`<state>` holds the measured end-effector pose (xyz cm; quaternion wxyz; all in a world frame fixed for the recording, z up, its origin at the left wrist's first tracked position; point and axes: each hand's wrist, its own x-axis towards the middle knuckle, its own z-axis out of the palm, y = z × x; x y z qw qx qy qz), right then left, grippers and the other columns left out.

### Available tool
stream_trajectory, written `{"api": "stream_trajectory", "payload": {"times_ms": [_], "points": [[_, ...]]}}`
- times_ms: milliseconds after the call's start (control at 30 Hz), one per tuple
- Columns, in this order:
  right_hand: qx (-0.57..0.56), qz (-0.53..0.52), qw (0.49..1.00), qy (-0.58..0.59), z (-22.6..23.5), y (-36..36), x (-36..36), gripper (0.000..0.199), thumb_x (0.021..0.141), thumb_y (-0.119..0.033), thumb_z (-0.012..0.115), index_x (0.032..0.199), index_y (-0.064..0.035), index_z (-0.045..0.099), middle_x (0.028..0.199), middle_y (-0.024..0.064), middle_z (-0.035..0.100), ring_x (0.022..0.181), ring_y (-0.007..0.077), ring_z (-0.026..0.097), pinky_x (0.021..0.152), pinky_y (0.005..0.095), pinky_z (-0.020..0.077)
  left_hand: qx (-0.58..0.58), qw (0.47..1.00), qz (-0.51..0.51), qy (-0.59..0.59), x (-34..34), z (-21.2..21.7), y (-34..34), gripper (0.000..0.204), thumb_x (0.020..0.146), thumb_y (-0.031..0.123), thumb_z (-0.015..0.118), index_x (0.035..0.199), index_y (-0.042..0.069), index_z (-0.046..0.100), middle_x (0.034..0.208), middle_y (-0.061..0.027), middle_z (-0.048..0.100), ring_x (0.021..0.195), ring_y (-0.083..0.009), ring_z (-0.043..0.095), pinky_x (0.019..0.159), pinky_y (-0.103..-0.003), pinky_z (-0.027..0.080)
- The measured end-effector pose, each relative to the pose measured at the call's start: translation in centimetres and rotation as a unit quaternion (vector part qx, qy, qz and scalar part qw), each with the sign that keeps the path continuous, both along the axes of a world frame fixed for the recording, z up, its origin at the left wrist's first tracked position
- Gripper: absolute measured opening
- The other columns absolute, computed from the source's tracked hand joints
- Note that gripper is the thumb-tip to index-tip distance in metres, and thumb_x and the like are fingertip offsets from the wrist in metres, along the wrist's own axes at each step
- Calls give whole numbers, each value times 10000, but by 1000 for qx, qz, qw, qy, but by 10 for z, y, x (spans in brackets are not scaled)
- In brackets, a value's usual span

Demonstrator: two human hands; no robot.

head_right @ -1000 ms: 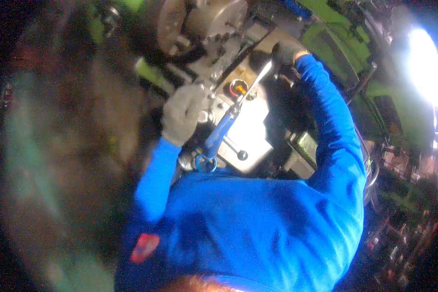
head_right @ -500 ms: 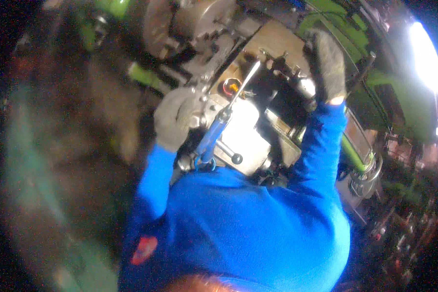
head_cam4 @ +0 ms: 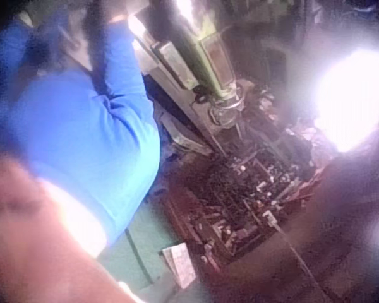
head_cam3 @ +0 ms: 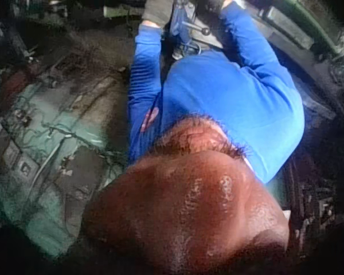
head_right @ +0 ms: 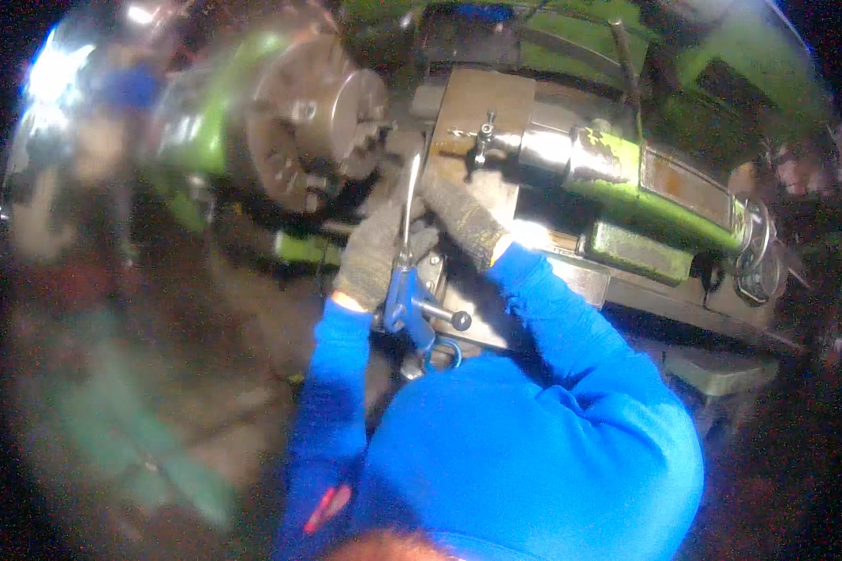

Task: The person operates a large green industrial lathe, using a pneumatic tool to work on a metal component held in the chuck. They frequently adjust the tool's position and the machine's controls while wearing blue gloves.

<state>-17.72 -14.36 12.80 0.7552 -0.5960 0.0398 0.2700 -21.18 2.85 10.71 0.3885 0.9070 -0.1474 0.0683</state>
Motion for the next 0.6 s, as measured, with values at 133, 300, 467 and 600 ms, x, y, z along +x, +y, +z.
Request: {"api": "stream_trajectory", "payload": {"times_ms": [133,300,467,600], "points": [[22,-26,998,50,-1,15,4,390,987,-386,656,1178,-47,687,905,65,689,664,147,614,547,261,469,69,996,-30,37,6,-12,9,239,920,284,697,906,50,743,820,-193,712,776,-387,695,687,-486,545],[93,28,994,49,-27,5,4,398,1019,-341,597,1280,-44,635,990,73,707,802,176,667,717,301,539,-57,991,-34,115,6,-26,11,186,941,213,642,945,46,724,847,-194,716,756,-376,690,695,-479,549],[94,98,989,-56,-37,-2,7,324,1021,-312,622,1142,-19,687,849,52,698,650,126,626,604,263,504,123,989,55,-54,0,-12,9,159,944,180,618,971,50,706,894,-189,701,824,-361,680,746,-468,542],[-131,190,964,-129,-32,-13,8,258,969,-202,618,1176,-75,704,1050,91,686,945,230,646,834,328,527,165,984,54,-49,2,-24,18,189,986,186,571,910,42,665,913,-190,675,878,-403,647,773,-481,522]]}}
